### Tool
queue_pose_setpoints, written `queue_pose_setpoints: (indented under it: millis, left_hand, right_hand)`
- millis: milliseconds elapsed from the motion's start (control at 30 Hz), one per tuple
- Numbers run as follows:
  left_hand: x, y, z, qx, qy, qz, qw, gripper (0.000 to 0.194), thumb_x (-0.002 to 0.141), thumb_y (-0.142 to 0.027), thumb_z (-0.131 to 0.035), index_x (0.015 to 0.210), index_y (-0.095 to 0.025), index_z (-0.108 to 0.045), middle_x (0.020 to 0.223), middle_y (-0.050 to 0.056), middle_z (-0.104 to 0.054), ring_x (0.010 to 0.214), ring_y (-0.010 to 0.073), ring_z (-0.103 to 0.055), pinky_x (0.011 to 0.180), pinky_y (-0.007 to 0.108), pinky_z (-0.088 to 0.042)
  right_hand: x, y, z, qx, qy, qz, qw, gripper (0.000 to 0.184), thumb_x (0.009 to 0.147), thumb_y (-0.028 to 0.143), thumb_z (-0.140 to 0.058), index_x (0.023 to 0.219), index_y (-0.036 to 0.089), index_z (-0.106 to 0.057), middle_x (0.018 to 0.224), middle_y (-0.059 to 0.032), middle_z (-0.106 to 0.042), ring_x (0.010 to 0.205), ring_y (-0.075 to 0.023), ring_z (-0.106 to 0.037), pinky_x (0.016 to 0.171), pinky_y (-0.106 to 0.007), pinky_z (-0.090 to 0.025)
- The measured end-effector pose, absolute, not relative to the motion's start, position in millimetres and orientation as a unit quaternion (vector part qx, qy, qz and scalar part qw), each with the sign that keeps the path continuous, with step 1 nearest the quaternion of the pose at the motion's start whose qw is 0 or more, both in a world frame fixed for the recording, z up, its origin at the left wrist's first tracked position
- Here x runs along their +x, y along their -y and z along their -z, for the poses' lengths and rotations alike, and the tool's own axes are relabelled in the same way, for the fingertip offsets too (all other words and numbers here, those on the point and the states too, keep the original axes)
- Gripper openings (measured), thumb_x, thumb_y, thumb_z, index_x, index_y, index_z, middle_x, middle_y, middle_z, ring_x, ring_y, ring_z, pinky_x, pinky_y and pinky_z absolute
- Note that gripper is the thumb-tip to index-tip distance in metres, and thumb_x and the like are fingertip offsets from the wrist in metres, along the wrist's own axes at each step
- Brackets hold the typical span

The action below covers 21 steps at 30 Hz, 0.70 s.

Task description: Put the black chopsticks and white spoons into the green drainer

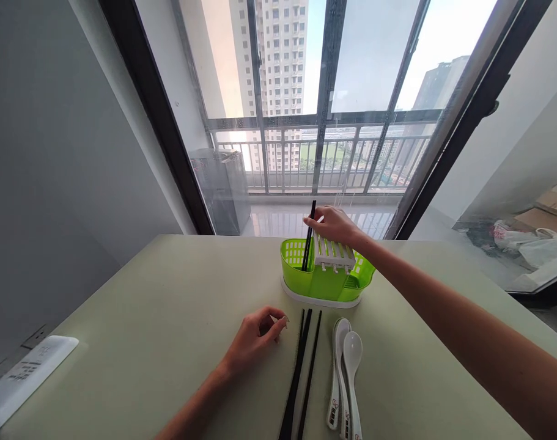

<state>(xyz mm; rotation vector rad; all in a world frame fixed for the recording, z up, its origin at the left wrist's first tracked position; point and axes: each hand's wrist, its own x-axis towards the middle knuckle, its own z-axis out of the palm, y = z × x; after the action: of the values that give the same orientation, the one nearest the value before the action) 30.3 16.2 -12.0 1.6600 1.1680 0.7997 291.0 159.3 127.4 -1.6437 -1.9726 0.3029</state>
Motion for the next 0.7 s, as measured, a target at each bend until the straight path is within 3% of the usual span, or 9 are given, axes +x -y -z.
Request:
queue_pose_setpoints:
  millis: [133,267,433,500,633,700]
  left_hand:
    - [30,-16,13,0.681,-0.469,-0.323,0.46,0.035,0.092,-0.052,-0.061,0.094,-0.018,-0.071,0.062,-0.002,-0.065,0.059,0.0138,-0.059,0.059,0.024,-0.044]
    - [29,-16,10,0.689,-0.466,-0.322,0.452,0.033,0.094,-0.049,-0.06,0.095,-0.018,-0.07,0.062,-0.002,-0.064,0.059,0.0131,-0.057,0.059,0.024,-0.043]
    - [31,-10,8,0.732,-0.449,-0.319,0.402,0.024,0.093,-0.04,-0.06,0.086,-0.019,-0.068,0.076,0.001,-0.064,0.063,0.0119,-0.054,0.059,0.024,-0.043]
    - [34,-4,9,0.764,-0.429,-0.311,0.369,0.022,0.092,-0.039,-0.063,0.083,-0.019,-0.066,0.084,0.003,-0.065,0.069,0.0135,-0.057,0.065,0.025,-0.047]
    - [40,8,13,0.835,-0.404,-0.276,0.252,0.029,0.077,-0.044,-0.081,0.08,-0.021,-0.063,0.092,0.005,-0.066,0.095,0.0232,-0.06,0.095,0.039,-0.047]
    - [41,12,14,0.856,-0.399,-0.253,0.209,0.038,0.07,-0.049,-0.085,0.079,-0.021,-0.062,0.095,0.005,-0.064,0.099,0.0263,-0.057,0.098,0.044,-0.045]
  right_hand:
    - [289,-157,-128,-0.614,0.732,-0.113,0.274,0.036,0.096,0.048,-0.059,0.093,0.016,-0.076,0.091,-0.0099,-0.079,0.082,-0.0237,-0.073,0.071,-0.029,-0.05]
    - [289,-154,-129,-0.612,0.728,-0.119,0.285,0.041,0.095,0.052,-0.06,0.103,0.014,-0.072,0.1,-0.0127,-0.077,0.086,-0.0239,-0.073,0.072,-0.03,-0.051]
    - [293,-118,-134,-0.593,0.698,-0.022,0.401,0.061,0.091,0.06,-0.063,0.128,0.012,-0.058,0.118,-0.0186,-0.067,0.1,-0.0286,-0.068,0.082,-0.041,-0.055]
    - [292,-87,-138,-0.578,0.688,0.03,0.438,0.054,0.092,0.055,-0.063,0.129,0.016,-0.056,0.12,-0.0167,-0.065,0.102,-0.0287,-0.067,0.082,-0.042,-0.055]
    - [287,-12,-138,-0.533,0.712,0.071,0.451,0.034,0.097,0.043,-0.058,0.125,0.025,-0.056,0.12,-0.0118,-0.065,0.1,-0.0276,-0.067,0.071,-0.036,-0.056]
    - [286,23,-129,-0.513,0.734,0.087,0.437,0.029,0.098,0.038,-0.057,0.125,0.028,-0.056,0.12,-0.0109,-0.065,0.102,-0.0278,-0.067,0.079,-0.04,-0.057]
